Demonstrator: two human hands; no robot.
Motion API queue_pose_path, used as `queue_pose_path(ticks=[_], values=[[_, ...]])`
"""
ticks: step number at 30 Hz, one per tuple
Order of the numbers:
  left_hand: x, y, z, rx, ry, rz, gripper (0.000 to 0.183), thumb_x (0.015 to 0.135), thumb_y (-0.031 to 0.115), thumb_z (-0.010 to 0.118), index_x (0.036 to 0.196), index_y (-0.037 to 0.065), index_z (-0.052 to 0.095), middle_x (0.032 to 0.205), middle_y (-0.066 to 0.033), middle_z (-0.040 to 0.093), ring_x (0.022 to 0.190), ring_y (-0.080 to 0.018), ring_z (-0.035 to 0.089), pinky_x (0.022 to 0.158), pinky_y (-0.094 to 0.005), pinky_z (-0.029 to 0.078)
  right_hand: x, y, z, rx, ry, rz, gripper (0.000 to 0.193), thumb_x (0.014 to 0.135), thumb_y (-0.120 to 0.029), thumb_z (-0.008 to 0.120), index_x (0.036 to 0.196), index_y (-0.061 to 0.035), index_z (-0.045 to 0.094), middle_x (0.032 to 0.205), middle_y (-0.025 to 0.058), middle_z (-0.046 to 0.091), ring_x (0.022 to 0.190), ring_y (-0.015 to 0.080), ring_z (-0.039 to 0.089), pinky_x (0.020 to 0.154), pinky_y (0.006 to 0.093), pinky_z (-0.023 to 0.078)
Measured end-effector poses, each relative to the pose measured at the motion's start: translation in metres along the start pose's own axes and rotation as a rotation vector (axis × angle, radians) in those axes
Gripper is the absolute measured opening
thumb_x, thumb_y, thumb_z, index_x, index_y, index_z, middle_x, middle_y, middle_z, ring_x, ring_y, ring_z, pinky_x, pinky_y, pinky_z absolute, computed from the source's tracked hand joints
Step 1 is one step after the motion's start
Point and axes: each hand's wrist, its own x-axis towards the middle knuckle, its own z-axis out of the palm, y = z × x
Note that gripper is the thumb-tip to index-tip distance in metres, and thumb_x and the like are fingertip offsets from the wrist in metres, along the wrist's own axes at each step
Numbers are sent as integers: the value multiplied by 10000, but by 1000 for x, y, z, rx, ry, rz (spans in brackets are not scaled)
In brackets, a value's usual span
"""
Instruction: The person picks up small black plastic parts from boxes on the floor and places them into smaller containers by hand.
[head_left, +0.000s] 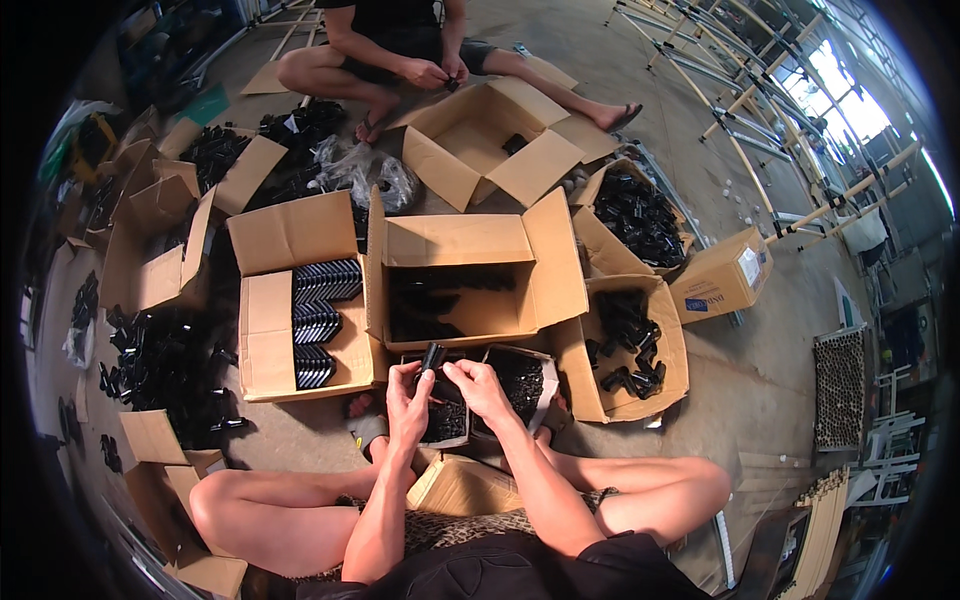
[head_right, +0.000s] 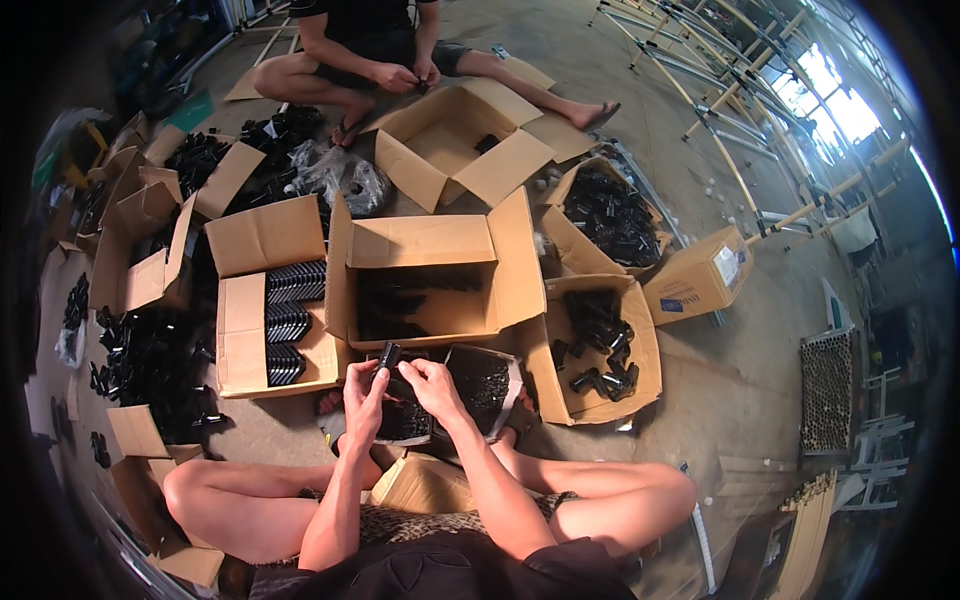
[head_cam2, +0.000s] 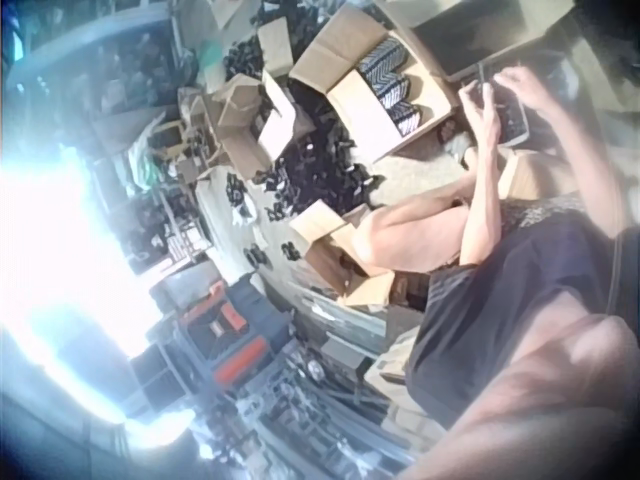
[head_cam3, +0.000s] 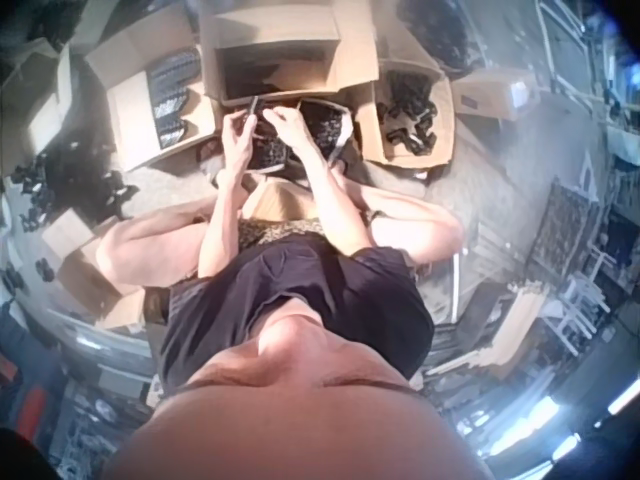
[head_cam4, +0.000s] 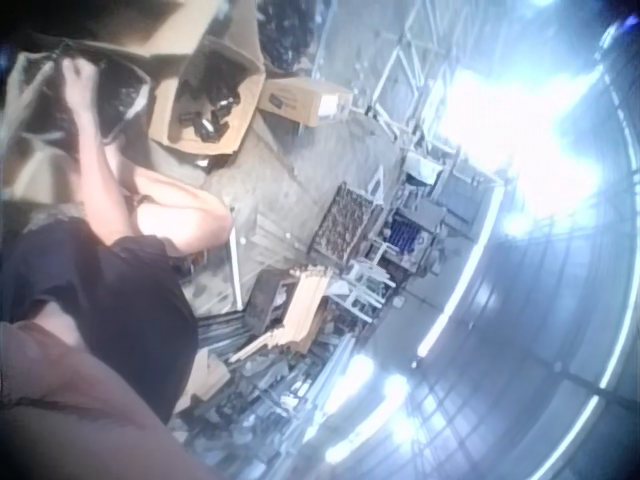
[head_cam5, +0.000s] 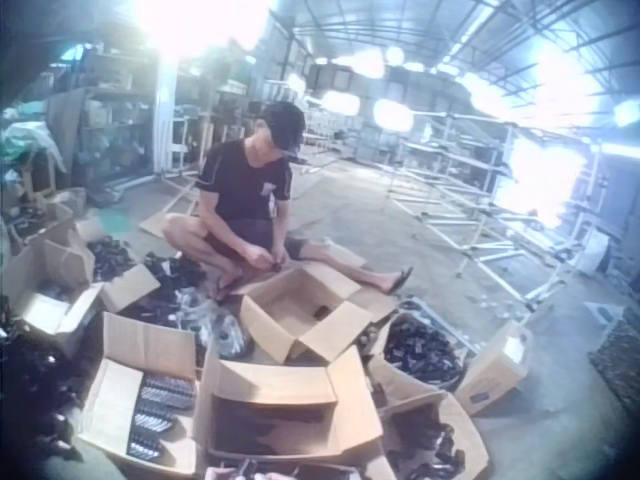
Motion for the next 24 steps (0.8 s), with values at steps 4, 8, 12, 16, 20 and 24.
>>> queue_pose_path(ticks=[4, 8, 12, 16, 20, 24], values=[[0, 1, 5, -8, -13, -6, 279, 960, 154, 654, 1138, -9, 514, 963, -64, 623, 825, -86, 582, 636, -218, 509, -1, 1, 12, 270, 82, -140, 144, 928, -163, 689, 902, -22, 674, 726, -77, 575, 642, 11, 454, 556, 210, 340], [1, -3, 1, 21, -14, -8, 270, 964, 150, 648, 1137, -3, 508, 961, -62, 611, 822, -85, 581, 627, -230, 534, -2, 1, 3, 6, 71, -40, 254, 960, -245, 646, 847, -18, 654, 692, -73, 514, 632, 23, 408, 534, 249, 322], [1, -2, 4, -3, -27, -77, 287, 959, 137, 643, 1145, -22, 493, 999, -126, 620, 834, -138, 621, 585, -266, 570, 1, 16, 5, 91, -26, -25, 293, 989, -320, 623, 903, -41, 598, 727, -80, 507, 668, 29, 411, 553, 248, 343], [3, -5, -11, 155, -62, -232, 310, 980, 213, 616, 1126, -42, 518, 958, -136, 652, 811, -154, 644, 615, -291, 580, -15, -5, 1, 159, -268, 223, 421, 951, -394, 655, 1075, -1, 570, 822, 110, 690, 516, 131, 615, 442, 229, 470], [4, 6, -20, 162, -240, -361, 356, 1006, 285, 582, 1120, -52, 567, 965, -129, 667, 788, -179, 675, 686, -313, 571, -11, -9, -18, 106, -281, 328, 361, 957, -372, 637, 986, -12, 631, 689, 66, 658, 451, 56, 522, 399, 192, 401], [16, 39, -50, 323, -271, -366, 363, 992, 312, 596, 1055, -43, 635, 894, -106, 694, 744, -159, 679, 658, -295, 552, -15, -32, -53, 243, -197, 185, 300, 974, -355, 620, 957, -56, 617, 684, 45, 659, 458, 42, 523, 405, 184, 386]])
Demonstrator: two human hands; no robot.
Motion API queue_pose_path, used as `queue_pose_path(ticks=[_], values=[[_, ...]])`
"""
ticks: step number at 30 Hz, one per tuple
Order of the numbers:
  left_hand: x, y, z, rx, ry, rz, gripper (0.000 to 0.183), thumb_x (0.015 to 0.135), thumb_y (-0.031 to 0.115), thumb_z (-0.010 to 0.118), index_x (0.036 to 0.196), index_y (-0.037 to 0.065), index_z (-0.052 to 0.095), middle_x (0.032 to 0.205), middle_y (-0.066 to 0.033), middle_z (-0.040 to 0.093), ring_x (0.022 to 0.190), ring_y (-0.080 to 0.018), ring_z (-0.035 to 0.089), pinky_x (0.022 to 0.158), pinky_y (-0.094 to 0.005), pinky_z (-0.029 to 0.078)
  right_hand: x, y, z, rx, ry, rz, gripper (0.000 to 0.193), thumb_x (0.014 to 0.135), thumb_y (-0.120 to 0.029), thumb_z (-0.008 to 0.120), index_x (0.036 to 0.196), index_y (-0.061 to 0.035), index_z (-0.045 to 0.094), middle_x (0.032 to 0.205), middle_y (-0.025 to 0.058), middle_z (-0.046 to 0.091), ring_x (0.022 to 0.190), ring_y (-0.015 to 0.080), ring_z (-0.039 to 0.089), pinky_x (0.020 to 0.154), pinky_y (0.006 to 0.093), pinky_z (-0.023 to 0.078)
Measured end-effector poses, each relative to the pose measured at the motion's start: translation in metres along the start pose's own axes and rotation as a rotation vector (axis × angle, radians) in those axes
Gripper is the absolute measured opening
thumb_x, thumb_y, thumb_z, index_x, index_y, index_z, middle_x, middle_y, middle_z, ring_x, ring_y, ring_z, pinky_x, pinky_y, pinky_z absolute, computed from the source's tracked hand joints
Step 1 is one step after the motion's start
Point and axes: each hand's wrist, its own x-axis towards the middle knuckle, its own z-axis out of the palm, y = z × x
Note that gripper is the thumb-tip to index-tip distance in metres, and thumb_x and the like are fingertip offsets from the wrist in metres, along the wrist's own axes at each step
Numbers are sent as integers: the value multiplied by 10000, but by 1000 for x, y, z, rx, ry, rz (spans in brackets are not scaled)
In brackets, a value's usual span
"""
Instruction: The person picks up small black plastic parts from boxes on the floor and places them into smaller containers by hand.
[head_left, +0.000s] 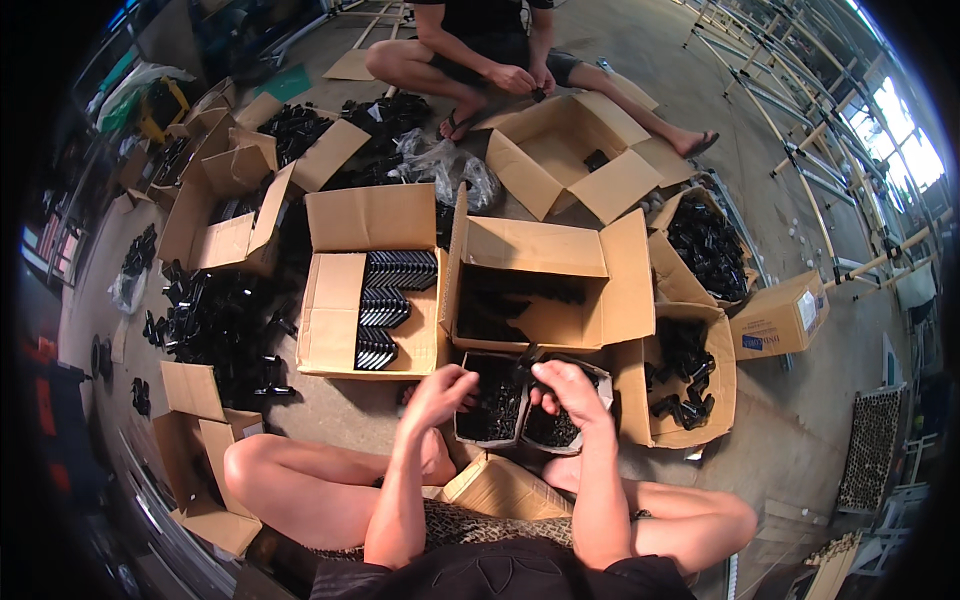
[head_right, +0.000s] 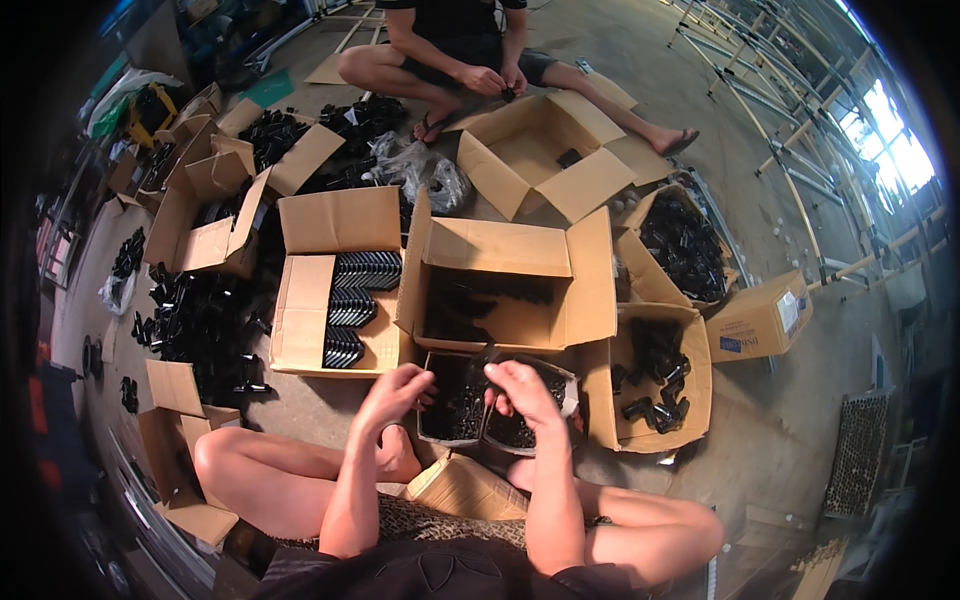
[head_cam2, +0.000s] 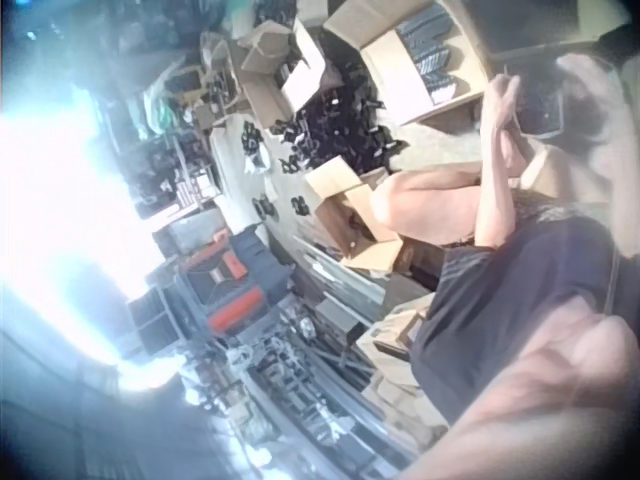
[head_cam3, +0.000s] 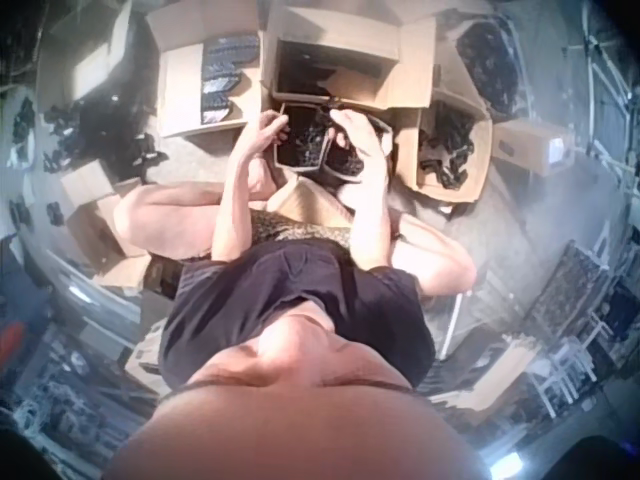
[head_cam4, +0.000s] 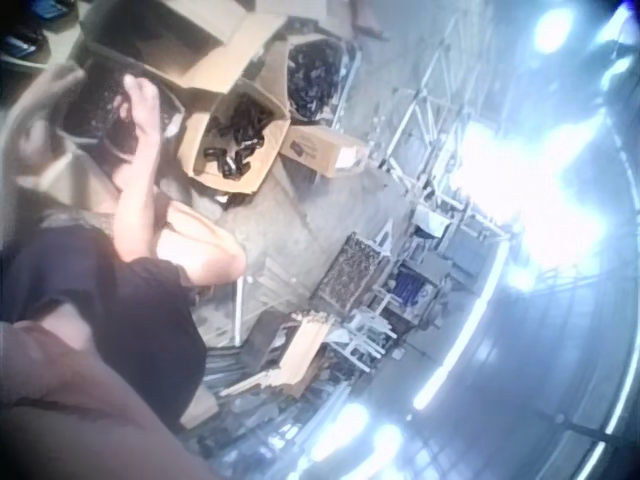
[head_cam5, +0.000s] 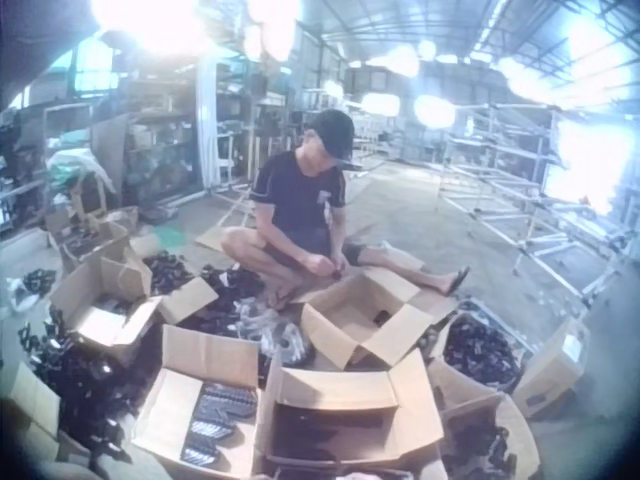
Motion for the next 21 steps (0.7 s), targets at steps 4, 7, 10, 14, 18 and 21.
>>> queue_pose_path(ticks=[4, 7, 10, 14, 18, 21], values=[[7, 10, -52, 452, 484, 33, 279, 910, 234, 645, 973, -35, 682, 836, -189, 718, 740, -263, 714, 637, -378, 546, -30, -38, -32, 231, 145, -410, 351, 983, -365, 606, 1092, -31, 607, 801, 93, 676, 521, 92, 580, 450, 201, 443], [34, -18, -77, 739, 804, 1, 199, 816, 191, 687, 929, 29, 665, 854, -177, 702, 859, -369, 678, 774, -450, 530, -34, -40, -50, 623, 80, -843, 699, 893, -411, 710, 1376, 11, 432, 1225, 205, 605, 879, 276, 696, 654, 326, 573], [54, -65, -92, 944, 934, 121, 207, 760, 166, 713, 929, 69, 642, 894, -157, 666, 889, -363, 645, 786, -454, 511, -18, -51, -40, 482, 53, -732, 668, 878, -296, 749, 1385, 4, 434, 1246, 190, 615, 930, 262, 696, 752, 326, 573], [56, -66, -86, 949, 918, 150, 256, 733, 130, 760, 956, 98, 638, 922, -127, 620, 869, -350, 615, 770, -453, 498, 70, 2, -38, -92, 417, -465, 211, 893, -124, 718, 1043, 14, 663, 877, 65, 715, 793, 105, 672, 717, 234, 528], [49, -63, -85, 927, 937, 198, 231, 748, 127, 764, 955, 101, 665, 936, -115, 637, 886, -320, 630, 756, -427, 506, 134, 17, -23, -690, 480, -298, 227, 839, -125, 709, 1011, 21, 690, 986, 177, 722, 894, 293, 708, 798, 378, 565], [51, -69, -89, 915, 999, 262, 145, 737, 138, 773, 840, 81, 687, 884, -96, 646, 831, -315, 642, 730, -431, 513, 166, 20, -14, -1046, 425, -60, 217, 826, -89, 669, 1017, 3, 712, 1072, 219, 698, 1033, 377, 672, 875, 447, 555]])
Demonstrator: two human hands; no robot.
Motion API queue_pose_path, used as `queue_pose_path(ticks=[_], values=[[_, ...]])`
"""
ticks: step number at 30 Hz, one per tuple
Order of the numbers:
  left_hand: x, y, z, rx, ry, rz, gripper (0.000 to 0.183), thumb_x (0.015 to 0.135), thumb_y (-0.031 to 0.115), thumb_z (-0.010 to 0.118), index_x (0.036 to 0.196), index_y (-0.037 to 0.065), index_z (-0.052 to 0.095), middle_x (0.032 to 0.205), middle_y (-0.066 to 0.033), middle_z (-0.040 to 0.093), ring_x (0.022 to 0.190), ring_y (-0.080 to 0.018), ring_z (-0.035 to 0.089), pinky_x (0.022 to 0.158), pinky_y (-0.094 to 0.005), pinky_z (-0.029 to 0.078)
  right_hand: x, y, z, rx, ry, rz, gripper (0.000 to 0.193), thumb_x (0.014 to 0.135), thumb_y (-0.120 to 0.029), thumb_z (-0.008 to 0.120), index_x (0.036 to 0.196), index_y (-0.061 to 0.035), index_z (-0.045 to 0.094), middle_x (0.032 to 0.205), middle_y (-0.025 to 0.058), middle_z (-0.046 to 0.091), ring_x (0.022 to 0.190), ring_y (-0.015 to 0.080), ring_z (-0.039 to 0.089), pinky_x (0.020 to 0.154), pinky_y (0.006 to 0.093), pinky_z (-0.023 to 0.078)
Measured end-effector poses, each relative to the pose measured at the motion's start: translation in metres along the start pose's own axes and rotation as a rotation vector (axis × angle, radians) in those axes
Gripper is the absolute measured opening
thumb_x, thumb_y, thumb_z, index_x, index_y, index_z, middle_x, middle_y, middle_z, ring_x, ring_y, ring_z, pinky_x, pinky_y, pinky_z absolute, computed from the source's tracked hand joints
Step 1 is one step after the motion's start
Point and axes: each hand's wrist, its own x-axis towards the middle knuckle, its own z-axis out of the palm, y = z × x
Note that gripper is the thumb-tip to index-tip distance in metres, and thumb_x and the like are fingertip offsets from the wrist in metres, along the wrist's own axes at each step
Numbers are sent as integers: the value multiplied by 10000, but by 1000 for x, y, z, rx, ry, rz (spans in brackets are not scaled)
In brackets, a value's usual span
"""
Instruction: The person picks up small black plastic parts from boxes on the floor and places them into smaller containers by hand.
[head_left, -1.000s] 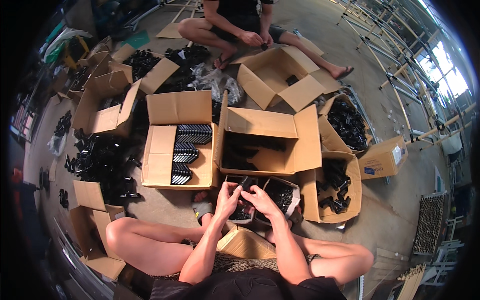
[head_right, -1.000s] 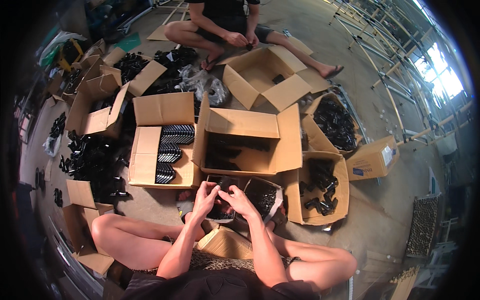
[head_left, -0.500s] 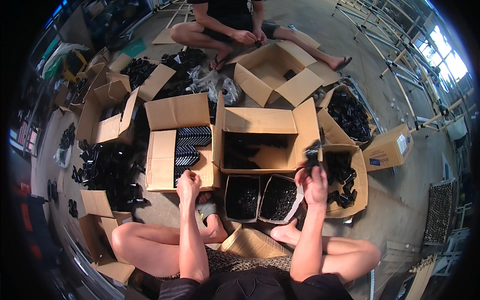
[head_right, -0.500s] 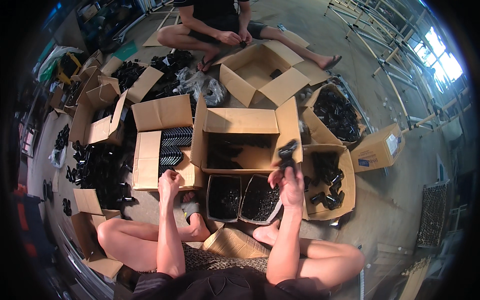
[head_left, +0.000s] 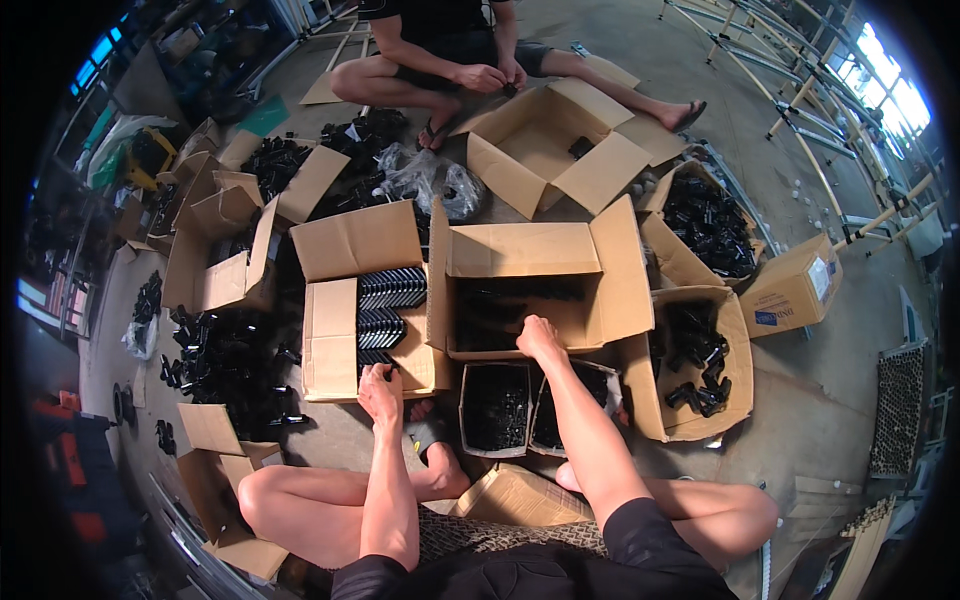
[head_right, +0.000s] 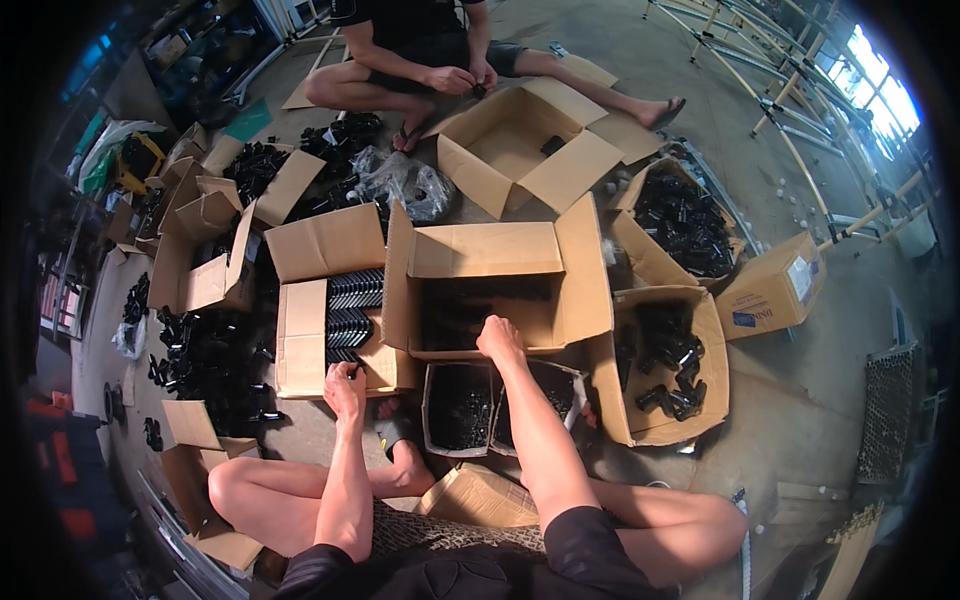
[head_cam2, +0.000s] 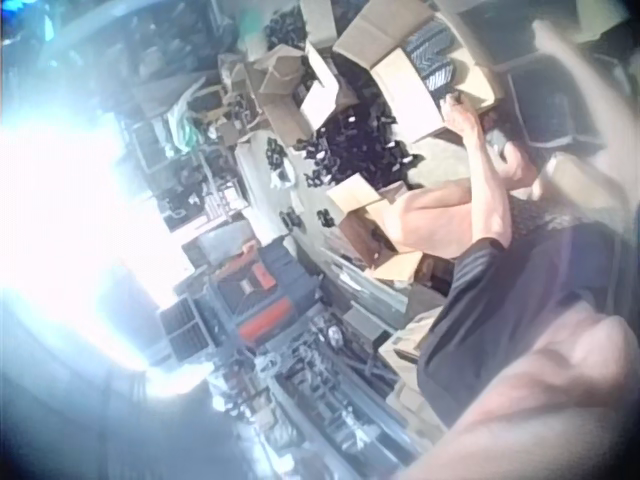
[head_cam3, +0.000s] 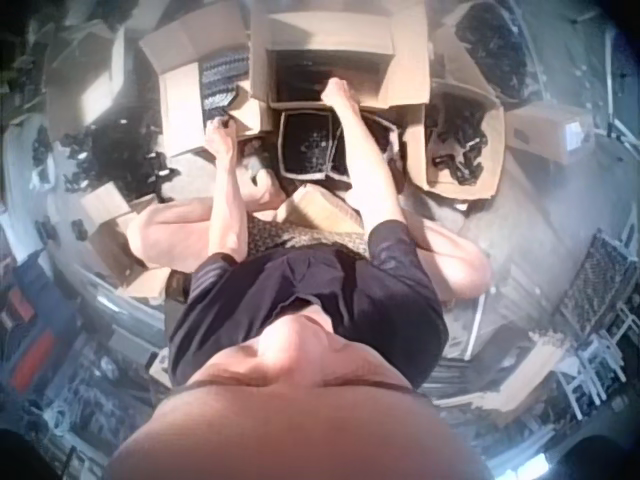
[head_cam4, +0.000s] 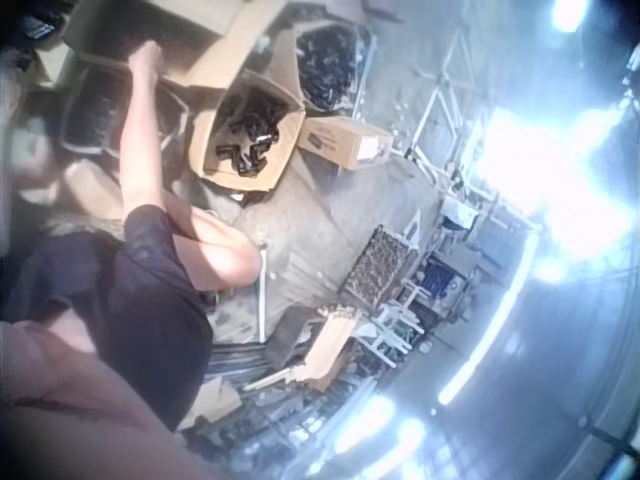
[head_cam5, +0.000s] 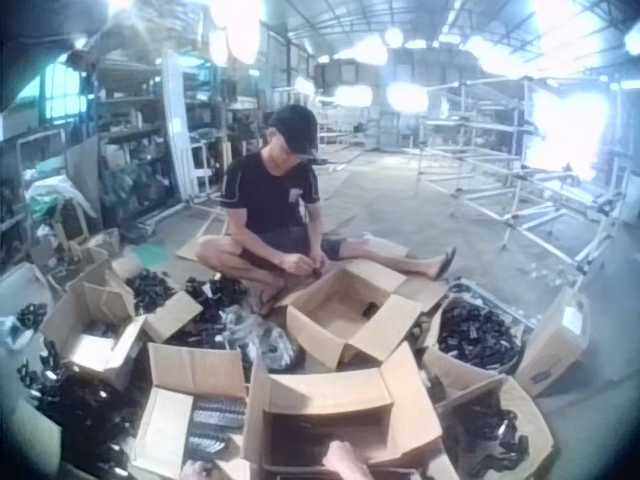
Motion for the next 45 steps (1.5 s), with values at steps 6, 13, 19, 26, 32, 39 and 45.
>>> queue_pose_path(ticks=[6, 13, 19, 26, 32, 39, 45], values=[[1, -2, -5, -143, -35, -197, 136, 770, 144, 766, 773, 35, 684, 798, -102, 668, 728, -271, 654, 690, -406, 511, 27, -1, 15, -199, -221, 124, 270, 756, -29, 722, 1026, -7, 730, 1142, 234, 677, 1131, 371, 638, 926, 441, 545], [13, -9, -16, -1165, -308, -624, 109, 886, 104, 710, 916, 30, 636, 836, -62, 681, 721, -169, 654, 623, -301, 513, 20, -2, 9, -114, -143, 128, 231, 830, -31, 613, 1031, 17, 718, 1103, 226, 688, 1096, 377, 649, 918, 434, 547], [3, 27, -48, -1461, -340, -646, 263, 886, -18, 672, 1090, 85, 541, 893, -73, 668, 771, -156, 665, 677, -331, 595, -2, 18, 2, 334, 112, -102, 214, 846, -86, 644, 995, 63, 681, 976, 261, 696, 921, 364, 696, 794, 429, 558], [-31, 72, -81, -1423, -446, -620, 160, 922, -20, 593, 1048, 69, 550, 821, -31, 605, 743, -143, 668, 701, -325, 627, -117, -47, -37, 1093, -235, -325, 171, 928, -33, 624, 1092, 13, 616, 890, 0, 615, 692, 68, 560, 641, 231, 491], [-45, 112, -65, -1361, -521, -642, 316, 953, 301, 679, 1092, 48, 551, 968, -53, 665, 833, -111, 630, 688, -255, 520, -157, -68, -1, 652, -56, -418, 237, 909, -73, 626, 1109, 53, 601, 891, 92, 659, 723, 139, 596, 686, 292, 510], [-52, 101, -43, -1195, -538, -504, 431, 875, 206, 763, 1201, 1, 570, 990, -87, 686, 847, -112, 637, 690, -234, 521, -156, -46, 26, 664, -77, -467, 381, 883, -1, 598, 1260, 56, 584, 1133, 118, 596, 838, 167, 659, 703, 294, 539], [-48, 101, -38, -1306, -524, -615, 404, 867, 152, 727, 1216, 18, 575, 1016, -93, 698, 895, -125, 646, 706, -249, 514, -146, -37, 21, 987, -108, -197, 308, 931, -92, 636, 1203, 50, 606, 1067, 98, 645, 733, 159, 698, 627, 268, 547]])
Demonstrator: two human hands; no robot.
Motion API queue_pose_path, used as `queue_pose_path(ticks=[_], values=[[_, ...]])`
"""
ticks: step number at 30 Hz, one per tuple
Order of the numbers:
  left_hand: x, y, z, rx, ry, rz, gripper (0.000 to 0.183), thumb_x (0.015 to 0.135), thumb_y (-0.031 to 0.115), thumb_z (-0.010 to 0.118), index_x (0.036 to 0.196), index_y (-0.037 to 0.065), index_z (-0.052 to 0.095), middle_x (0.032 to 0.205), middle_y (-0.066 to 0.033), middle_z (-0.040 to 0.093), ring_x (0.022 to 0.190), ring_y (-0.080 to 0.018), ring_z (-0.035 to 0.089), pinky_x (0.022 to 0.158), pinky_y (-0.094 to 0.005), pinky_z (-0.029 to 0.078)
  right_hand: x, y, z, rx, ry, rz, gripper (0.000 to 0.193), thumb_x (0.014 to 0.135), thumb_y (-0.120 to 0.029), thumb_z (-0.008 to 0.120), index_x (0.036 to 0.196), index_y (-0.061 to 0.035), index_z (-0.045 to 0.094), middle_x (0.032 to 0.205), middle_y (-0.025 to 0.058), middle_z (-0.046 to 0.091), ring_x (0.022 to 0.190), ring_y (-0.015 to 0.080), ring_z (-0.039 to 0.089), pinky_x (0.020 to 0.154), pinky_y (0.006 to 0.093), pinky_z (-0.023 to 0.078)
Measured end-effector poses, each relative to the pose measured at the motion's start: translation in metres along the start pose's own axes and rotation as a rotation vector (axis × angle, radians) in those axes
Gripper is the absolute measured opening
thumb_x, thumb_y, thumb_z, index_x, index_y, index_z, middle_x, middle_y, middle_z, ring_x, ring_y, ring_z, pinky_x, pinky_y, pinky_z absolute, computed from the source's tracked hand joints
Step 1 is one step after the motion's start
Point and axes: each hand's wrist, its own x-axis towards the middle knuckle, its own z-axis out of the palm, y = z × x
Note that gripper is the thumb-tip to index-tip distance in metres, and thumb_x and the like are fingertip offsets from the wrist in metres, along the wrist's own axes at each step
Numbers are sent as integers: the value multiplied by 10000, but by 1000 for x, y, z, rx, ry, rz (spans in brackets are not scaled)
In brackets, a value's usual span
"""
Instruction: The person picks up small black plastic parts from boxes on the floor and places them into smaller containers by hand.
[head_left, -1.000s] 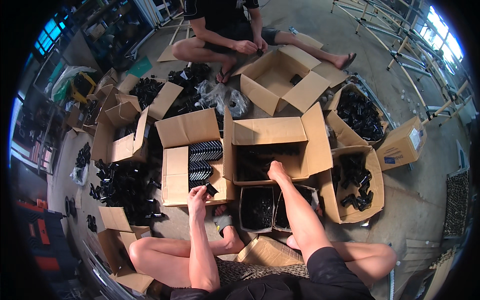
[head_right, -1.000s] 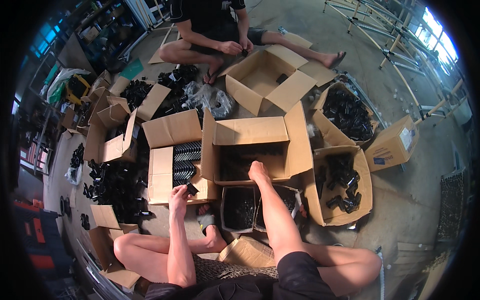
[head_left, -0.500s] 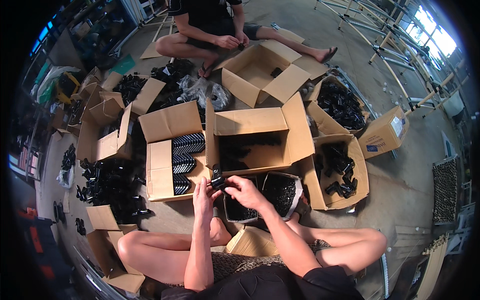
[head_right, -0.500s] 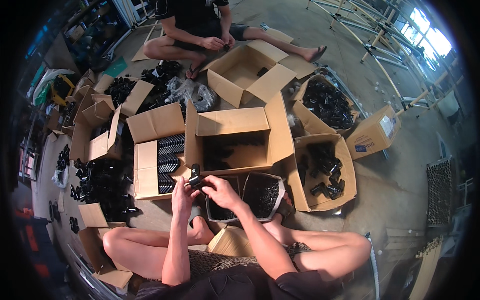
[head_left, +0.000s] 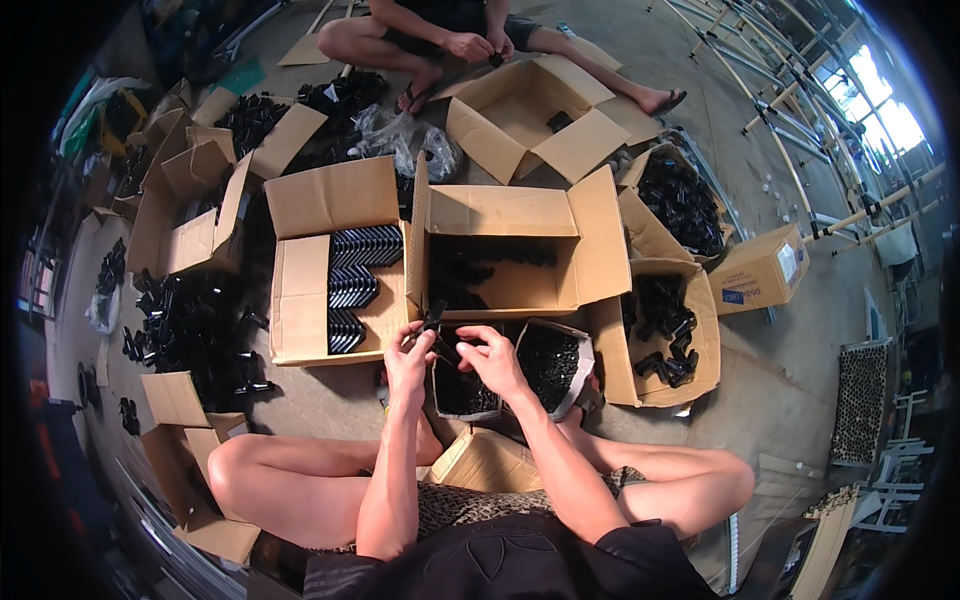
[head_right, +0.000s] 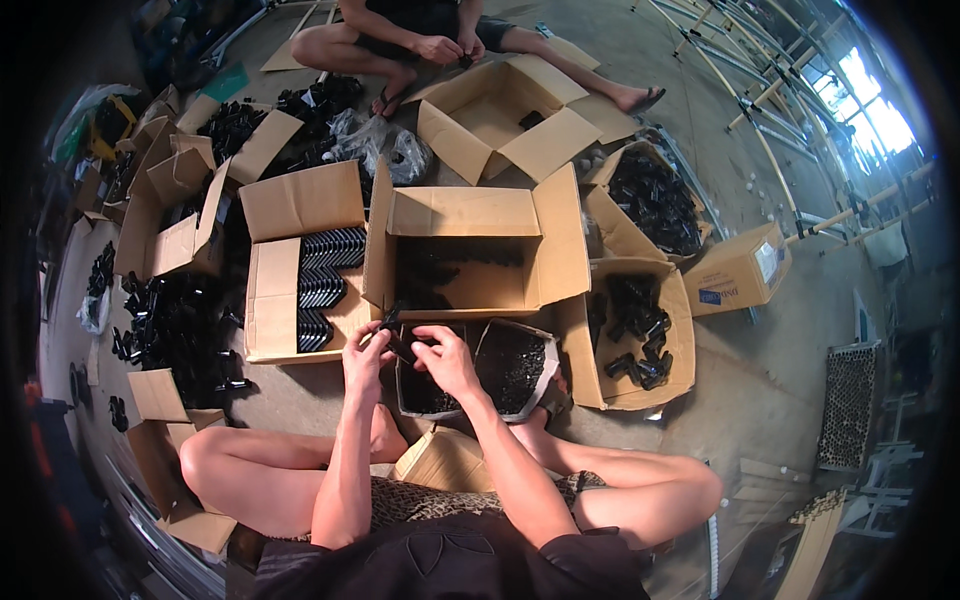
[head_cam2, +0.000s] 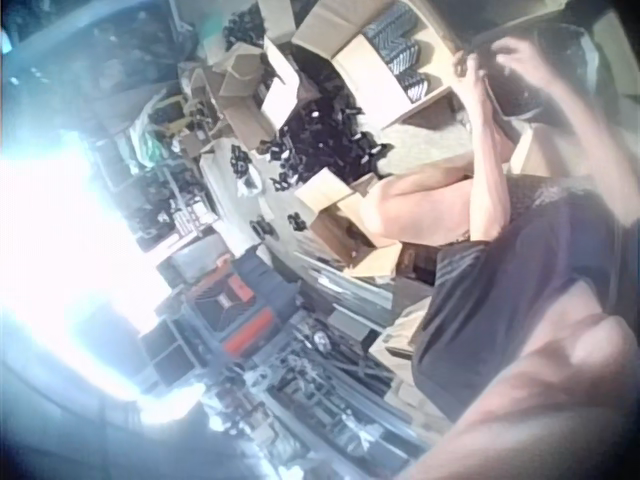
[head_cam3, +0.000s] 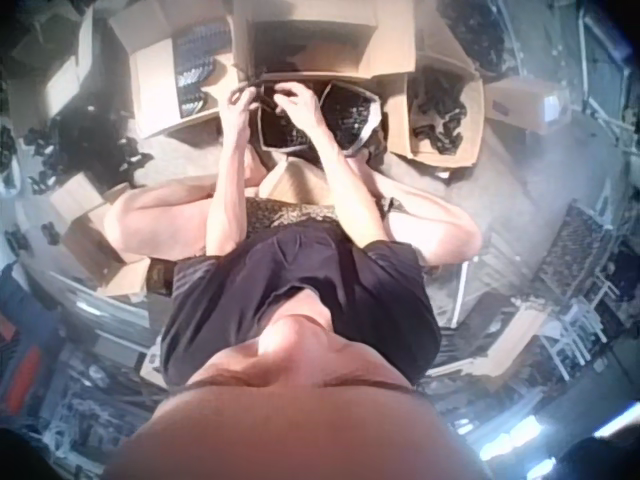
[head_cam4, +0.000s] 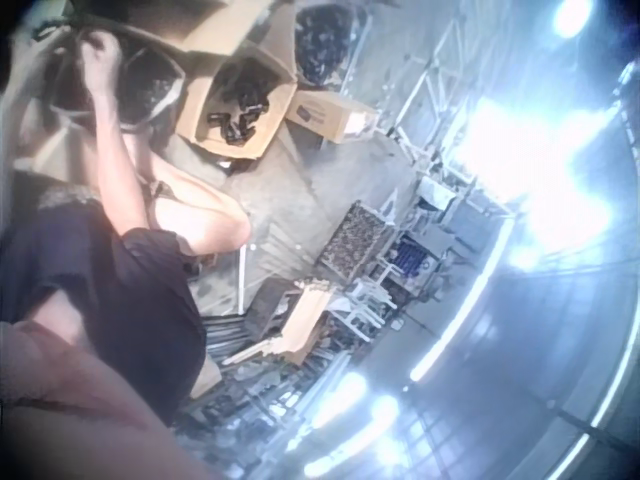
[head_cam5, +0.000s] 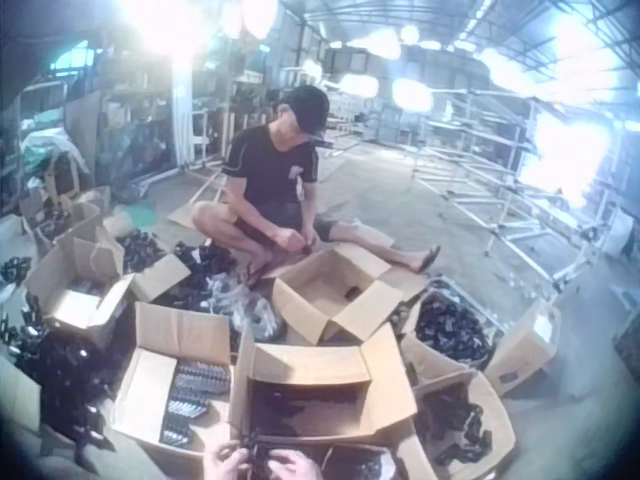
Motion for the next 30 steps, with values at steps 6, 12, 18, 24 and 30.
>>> queue_pose_path(ticks=[6, 12, 18, 24, 30], values=[[12, -5, -8, -207, -96, -105, 232, 864, 16, 571, 1090, 45, 528, 914, -144, 690, 766, -208, 682, 637, -294, 579, -23, 111, 7, -1065, -262, 48, 185, 909, -77, 488, 864, 13, 643, 802, 191, 694, 770, 341, 704, 704, 370, 583], [-6, 2, 5, -129, -226, -24, 304, 865, 27, 697, 1111, 34, 517, 918, -92, 672, 802, -157, 663, 684, -275, 559, -28, 121, 23, -1246, -337, 17, 158, 858, -65, 549, 791, -22, 685, 811, 232, 699, 789, 344, 717, 696, 427, 585], [-11, 3, 19, 239, -197, 215, 355, 822, 115, 790, 1072, 18, 557, 851, -24, 644, 752, -64, 580, 651, -222, 481, -25, 127, 9, -1250, -298, -69, 100, 792, -110, 621, 776, -14, 644, 750, 211, 693, 746, 360, 708, 666, 436, 574], [-27, 20, 21, 610, -152, 349, 393, 815, 129, 791, 1124, 15, 575, 874, -135, 690, 795, -167, 650, 712, -311, 527, -18, 41, -19, -674, 139, 3, 191, 726, -121, 710, 888, -31, 665, 786, 188, 691, 742, 299, 707, 692, 389, 548], [-29, 13, 20, 826, -194, 538, 433, 818, 174, 783, 1169, 32, 573, 967, -203, 659, 889, -329, 680, 772, -403, 533, 0, -30, -63, -225, 66, -109, 89, 851, 30, 661, 906, 23, 591, 774, 45, 616, 663, 108, 622, 614, 246, 540]])
